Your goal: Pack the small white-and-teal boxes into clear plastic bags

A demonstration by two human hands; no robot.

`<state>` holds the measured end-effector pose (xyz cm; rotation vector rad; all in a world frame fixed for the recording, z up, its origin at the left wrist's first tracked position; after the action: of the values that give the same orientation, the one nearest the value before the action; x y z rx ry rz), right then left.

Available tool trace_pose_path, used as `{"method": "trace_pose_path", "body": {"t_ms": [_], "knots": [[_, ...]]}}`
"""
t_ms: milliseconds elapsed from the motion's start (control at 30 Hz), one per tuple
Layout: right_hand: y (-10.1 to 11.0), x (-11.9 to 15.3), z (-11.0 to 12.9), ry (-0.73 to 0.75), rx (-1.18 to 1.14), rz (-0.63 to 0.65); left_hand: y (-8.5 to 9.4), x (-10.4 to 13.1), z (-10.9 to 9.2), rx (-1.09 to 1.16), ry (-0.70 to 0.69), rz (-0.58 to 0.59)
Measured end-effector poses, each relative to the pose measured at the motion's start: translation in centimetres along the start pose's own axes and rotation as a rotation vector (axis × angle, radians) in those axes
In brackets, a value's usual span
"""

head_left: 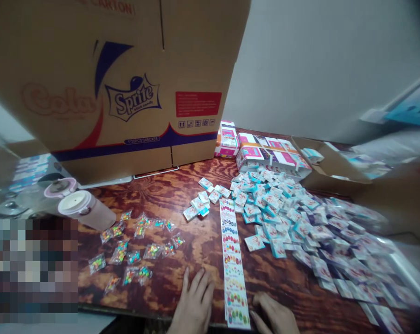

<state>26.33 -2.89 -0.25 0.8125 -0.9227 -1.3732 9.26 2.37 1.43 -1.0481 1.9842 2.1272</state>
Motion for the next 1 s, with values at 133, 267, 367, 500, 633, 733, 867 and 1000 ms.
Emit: {"method": "trace_pose_path", "body": {"t_ms": [133,267,367,500,633,733,867,1000], "knots": [[-0.4,0.3,0.0,0.028,-0.033,0.066,0.6,-0.2,-0.1,0.024,0.037,0.118],[-0.4,0.6,-0.3,0.035,-0.082,0.071,0.3,-0.2,0.0,0.097,0.115,0.162],[0.1,0.3,-0.4,0.020,-0.143,0.086,0.1,-0.2,0.3,0.152,0.191,0.174],[1.5,-1.4,0.4,0.046,-0.253,0.071,-0.2,-0.4,0.3,0.188,0.300,0.144],[3.3,-4.5,0.4,0.020,-0.216,-0.119,-1.6,-1.7,-0.5,0.176,0.333,0.119],[2.7,-6.3,0.1,-0.034,-0.135,-0.155,-3.0,-3.0,-0.9,0.149,0.337,0.149],[0.5,-6.9,0.5,-0.081,-0.033,-0.067,-3.9,-4.2,-1.3,0.091,0.281,0.192],[-1.2,-5.8,0.9,-0.115,0.075,-0.006,-3.5,-3.7,-2.1,0.070,0.216,0.205]]}}
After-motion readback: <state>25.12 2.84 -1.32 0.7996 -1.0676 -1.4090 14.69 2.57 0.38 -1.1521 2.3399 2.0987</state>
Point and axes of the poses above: each hand's wrist, its own x-axis away from the middle knuckle, its own y-axis out of the back of the hand, z = x × y, the point moved 10 cm from there along -x, towards the middle knuckle, and after that the axes turned 11 degrees about -y, right-handed, at the moved point
